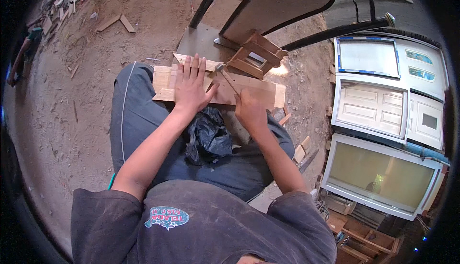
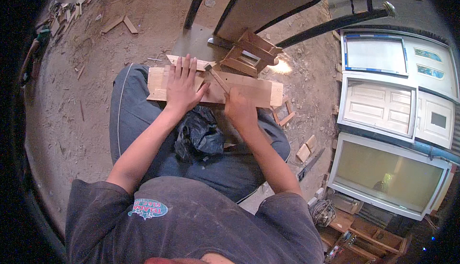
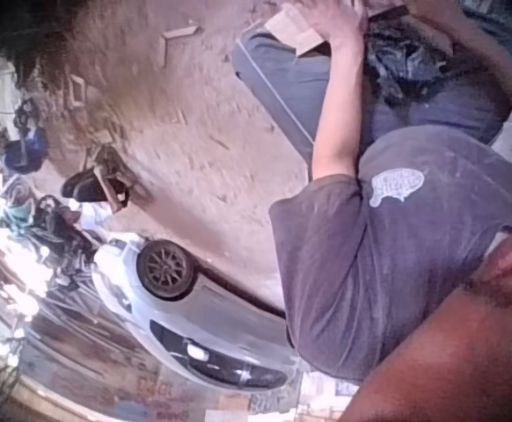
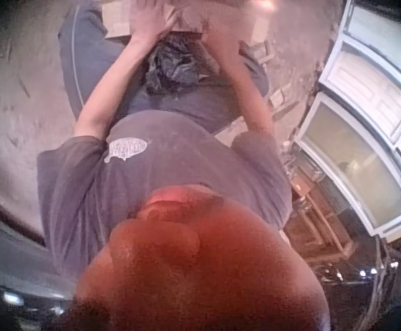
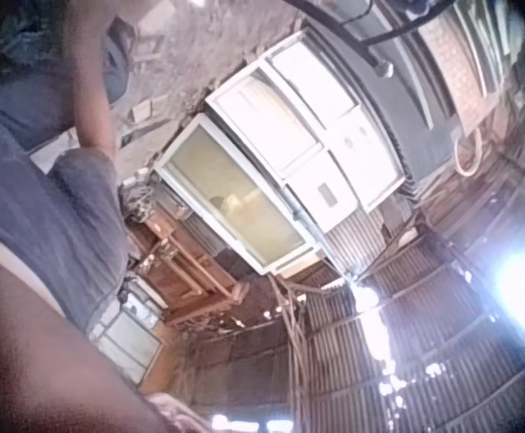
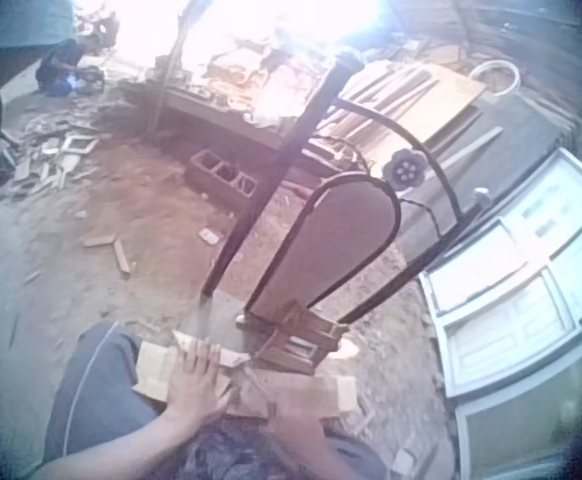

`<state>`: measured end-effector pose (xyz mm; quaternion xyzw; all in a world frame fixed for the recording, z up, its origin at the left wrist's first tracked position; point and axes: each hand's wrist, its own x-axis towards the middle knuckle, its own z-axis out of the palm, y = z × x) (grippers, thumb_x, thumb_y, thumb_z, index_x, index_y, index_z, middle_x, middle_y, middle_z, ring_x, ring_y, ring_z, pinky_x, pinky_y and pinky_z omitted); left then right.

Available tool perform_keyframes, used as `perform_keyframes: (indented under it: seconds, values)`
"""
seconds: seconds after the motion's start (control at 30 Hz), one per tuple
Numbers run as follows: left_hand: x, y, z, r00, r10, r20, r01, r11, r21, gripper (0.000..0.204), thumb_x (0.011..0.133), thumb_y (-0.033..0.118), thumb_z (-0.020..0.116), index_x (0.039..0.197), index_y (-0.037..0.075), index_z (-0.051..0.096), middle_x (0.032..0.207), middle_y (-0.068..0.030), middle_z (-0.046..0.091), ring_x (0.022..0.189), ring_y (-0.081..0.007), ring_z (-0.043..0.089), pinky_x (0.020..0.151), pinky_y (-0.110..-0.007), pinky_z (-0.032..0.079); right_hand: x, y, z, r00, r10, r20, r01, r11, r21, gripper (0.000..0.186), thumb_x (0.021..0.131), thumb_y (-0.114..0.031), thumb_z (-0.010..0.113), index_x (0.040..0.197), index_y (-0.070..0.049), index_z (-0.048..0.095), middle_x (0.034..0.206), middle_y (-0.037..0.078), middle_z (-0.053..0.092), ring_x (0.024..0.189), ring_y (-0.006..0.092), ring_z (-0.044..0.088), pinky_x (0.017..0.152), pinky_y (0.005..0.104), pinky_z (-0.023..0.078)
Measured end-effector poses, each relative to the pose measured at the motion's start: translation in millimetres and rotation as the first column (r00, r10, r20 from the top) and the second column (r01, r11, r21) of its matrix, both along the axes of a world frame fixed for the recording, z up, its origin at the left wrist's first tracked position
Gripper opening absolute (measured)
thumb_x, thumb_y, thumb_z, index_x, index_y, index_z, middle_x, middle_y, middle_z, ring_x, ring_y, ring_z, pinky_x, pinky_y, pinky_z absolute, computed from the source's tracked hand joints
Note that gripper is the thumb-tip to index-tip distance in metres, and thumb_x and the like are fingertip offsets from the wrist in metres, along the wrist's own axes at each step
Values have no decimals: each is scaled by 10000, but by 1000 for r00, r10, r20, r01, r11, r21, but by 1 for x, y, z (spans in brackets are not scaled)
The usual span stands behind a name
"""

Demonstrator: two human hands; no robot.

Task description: The person assembles a small wooden frame by hammering nails into the joints of wooden slats while sitting on the ground, then places small wooden blocks into a plastic bag.

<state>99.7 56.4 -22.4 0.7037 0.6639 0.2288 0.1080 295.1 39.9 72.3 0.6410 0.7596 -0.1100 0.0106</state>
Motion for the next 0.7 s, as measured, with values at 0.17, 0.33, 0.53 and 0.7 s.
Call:
perform_keyframes:
  seconds: [0.17,0.33,0.53,0.7]
  values:
    - [0,1,-1,997,13,-74,-14,1000,-19,872,947,526,584,1633,78,284,1718,-152,185,1596,-344,128,1293,-509,90,-4,3,10,983,-23,-182,49,989,138,270,1020,-284,602,941,-28,565,783,267,646,774,496,645,663,590,472]
    - [3,3,1,998,24,-61,-22,999,34,831,952,492,586,1615,64,326,1710,-154,217,1590,-344,161,1292,-507,101,1,4,5,943,-151,-296,185,979,88,261,1019,-279,599,940,-33,561,796,274,654,786,508,643,675,611,470]
    - [6,10,-4,986,103,-132,-105,994,-9,818,959,507,569,1610,67,341,1689,-157,282,1573,-341,223,1290,-502,115,0,4,0,941,-95,-326,129,988,85,273,1022,-279,608,944,-23,559,773,286,627,774,521,621,660,588,452]
    - [6,9,-1,986,90,-141,-95,995,-24,799,974,501,544,1623,93,321,1694,-151,271,1576,-348,210,1286,-523,106,-10,7,-1,958,-71,-278,90,994,58,267,1008,-270,620,926,-23,558,778,276,644,775,512,636,667,592,474]
